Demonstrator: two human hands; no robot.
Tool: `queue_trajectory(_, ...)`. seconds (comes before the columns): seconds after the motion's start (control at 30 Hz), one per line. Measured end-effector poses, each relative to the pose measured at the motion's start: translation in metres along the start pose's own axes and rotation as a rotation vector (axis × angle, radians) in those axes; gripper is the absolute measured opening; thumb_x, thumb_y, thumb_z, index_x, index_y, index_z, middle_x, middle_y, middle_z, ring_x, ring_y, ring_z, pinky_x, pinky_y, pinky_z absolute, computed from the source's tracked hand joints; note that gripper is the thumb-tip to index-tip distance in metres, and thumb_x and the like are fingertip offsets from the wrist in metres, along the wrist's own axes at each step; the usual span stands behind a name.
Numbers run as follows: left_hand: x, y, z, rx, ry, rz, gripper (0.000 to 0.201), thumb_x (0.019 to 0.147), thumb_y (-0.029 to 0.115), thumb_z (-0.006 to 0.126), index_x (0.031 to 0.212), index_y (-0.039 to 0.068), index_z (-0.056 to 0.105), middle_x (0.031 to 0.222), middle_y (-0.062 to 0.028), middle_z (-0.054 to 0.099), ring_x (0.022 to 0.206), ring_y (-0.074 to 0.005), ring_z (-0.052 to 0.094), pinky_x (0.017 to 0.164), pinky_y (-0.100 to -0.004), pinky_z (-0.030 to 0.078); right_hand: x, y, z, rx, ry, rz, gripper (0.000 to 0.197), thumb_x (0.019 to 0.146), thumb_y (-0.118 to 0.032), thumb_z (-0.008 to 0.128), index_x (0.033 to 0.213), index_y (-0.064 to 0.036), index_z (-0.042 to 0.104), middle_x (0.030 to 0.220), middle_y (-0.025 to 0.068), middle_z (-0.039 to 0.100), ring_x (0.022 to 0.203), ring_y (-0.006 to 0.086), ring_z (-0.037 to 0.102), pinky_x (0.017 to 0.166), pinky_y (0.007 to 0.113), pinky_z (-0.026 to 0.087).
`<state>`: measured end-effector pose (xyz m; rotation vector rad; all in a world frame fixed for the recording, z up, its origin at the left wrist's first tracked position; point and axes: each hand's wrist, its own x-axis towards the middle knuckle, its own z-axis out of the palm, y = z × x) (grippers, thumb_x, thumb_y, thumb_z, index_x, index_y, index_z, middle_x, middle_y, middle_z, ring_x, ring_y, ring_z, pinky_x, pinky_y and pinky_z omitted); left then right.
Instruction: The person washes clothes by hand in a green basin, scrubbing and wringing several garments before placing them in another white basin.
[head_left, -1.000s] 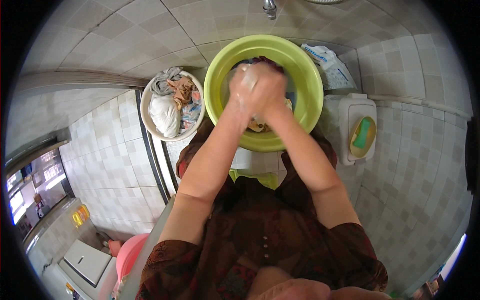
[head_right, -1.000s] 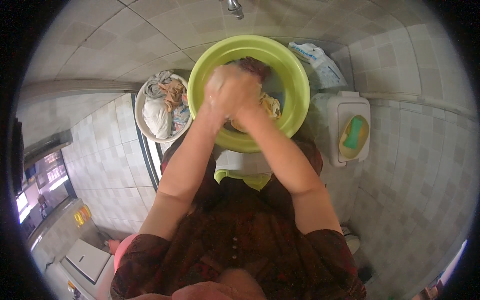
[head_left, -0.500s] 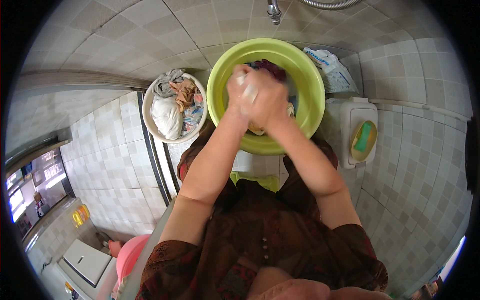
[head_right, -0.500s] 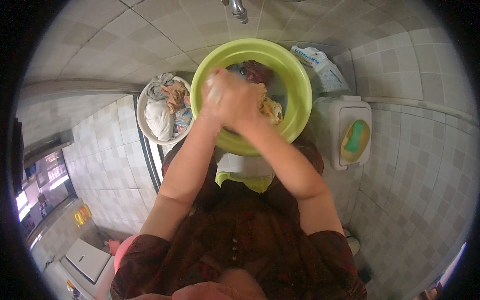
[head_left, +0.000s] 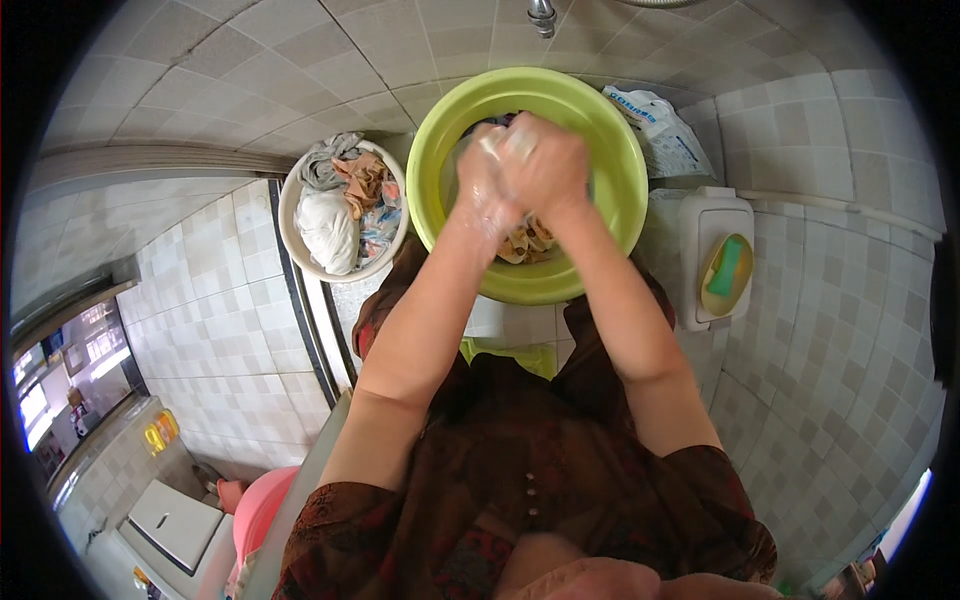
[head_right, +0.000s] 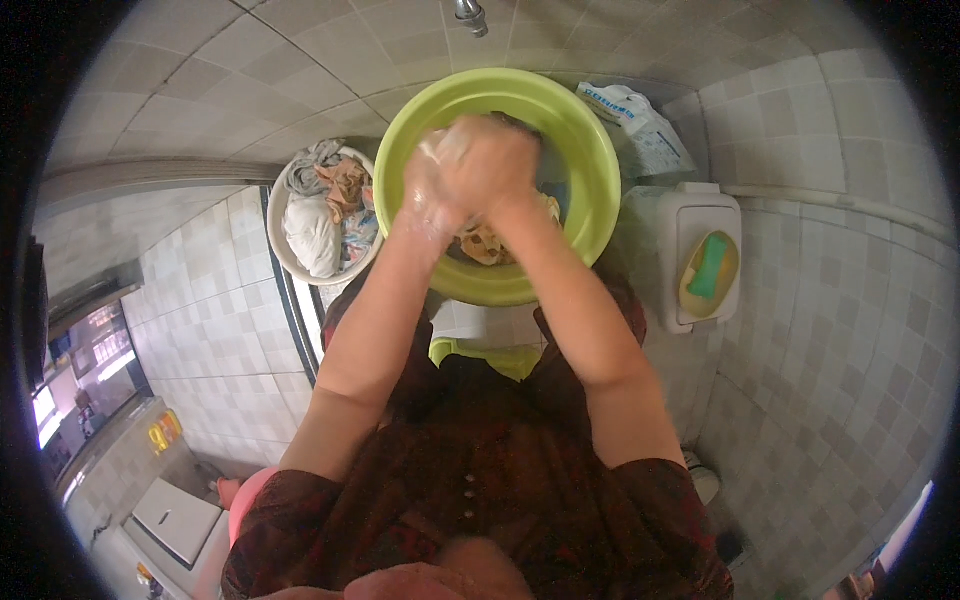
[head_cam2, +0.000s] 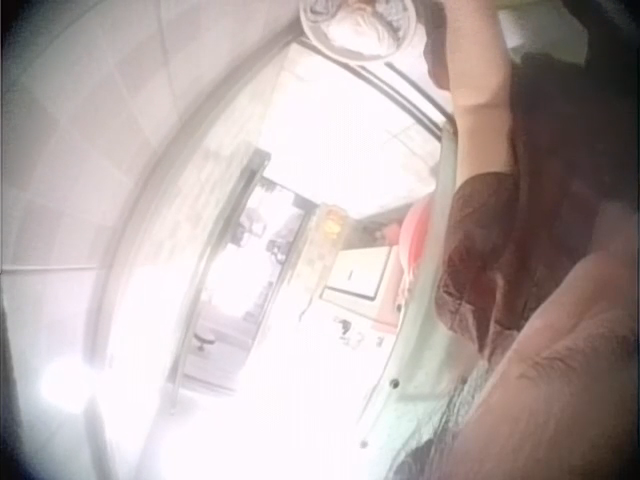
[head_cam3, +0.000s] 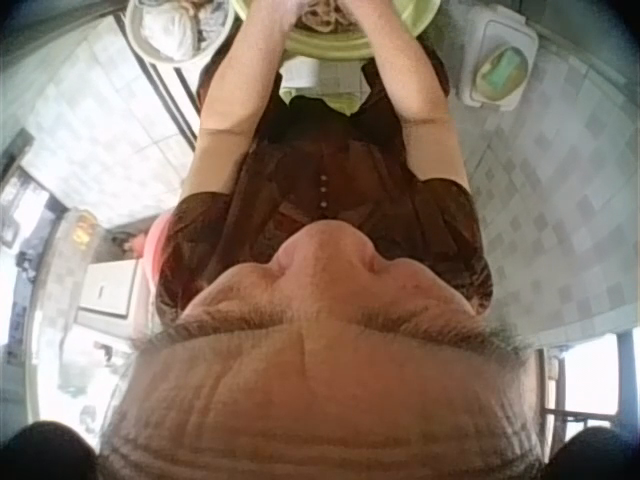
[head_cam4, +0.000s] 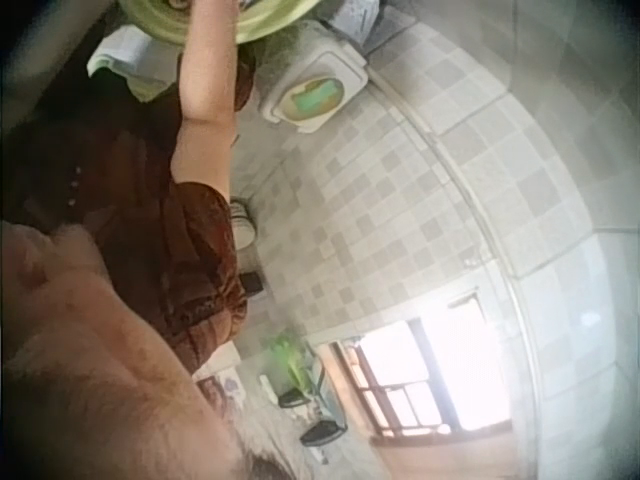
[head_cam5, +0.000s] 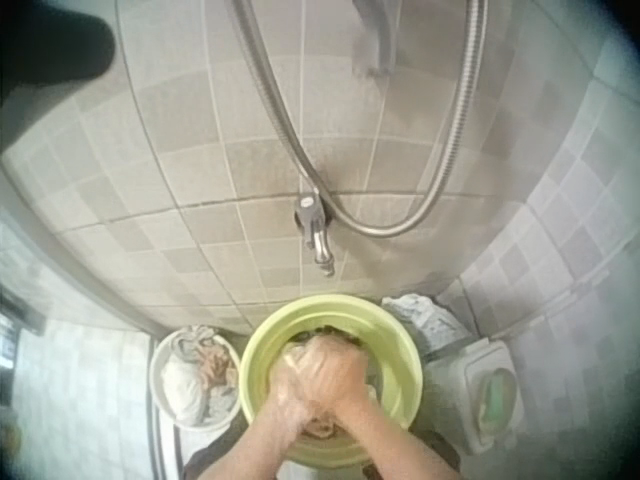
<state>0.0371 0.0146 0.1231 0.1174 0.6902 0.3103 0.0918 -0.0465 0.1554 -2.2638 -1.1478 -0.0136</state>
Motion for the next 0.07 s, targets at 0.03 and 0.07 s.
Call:
queue_trajectory(0.03,-0.0141,-0.0066,0.0224,0.009,0.05,0.052,0.02,0.089,0.025,0.046,0.077,0.01,0.051,0.073,-0.0043,0.053,0.067,-0.0174,0.055,0.057,-0.035,0.047,0.0135,0.0129,-0.0059,-0.082,-0.009,0.218,0.016,0.074,-0.026,0.06,0.07,-0.0111,0.065,0.068,0.0135,0.063,0.063,0.0296,0.064,0.056,0.036,0.052)
queue_trajectory(0.07,-0.0109,-0.0019,0.0134,0.094,0.079,0.045,0.019,0.088,0.026,0.049,0.083,0.008,0.052,0.077,-0.0056,0.056,0.069,-0.0194,0.056,0.06,-0.0362,0.049,0.0155,0.0073,-0.0049,-0.072,-0.007,0.208,0.016,0.074,-0.026,0.06,0.07,-0.0111,0.065,0.068,0.0135,0.063,0.063,0.0296,0.064,0.056,0.036,0.052)
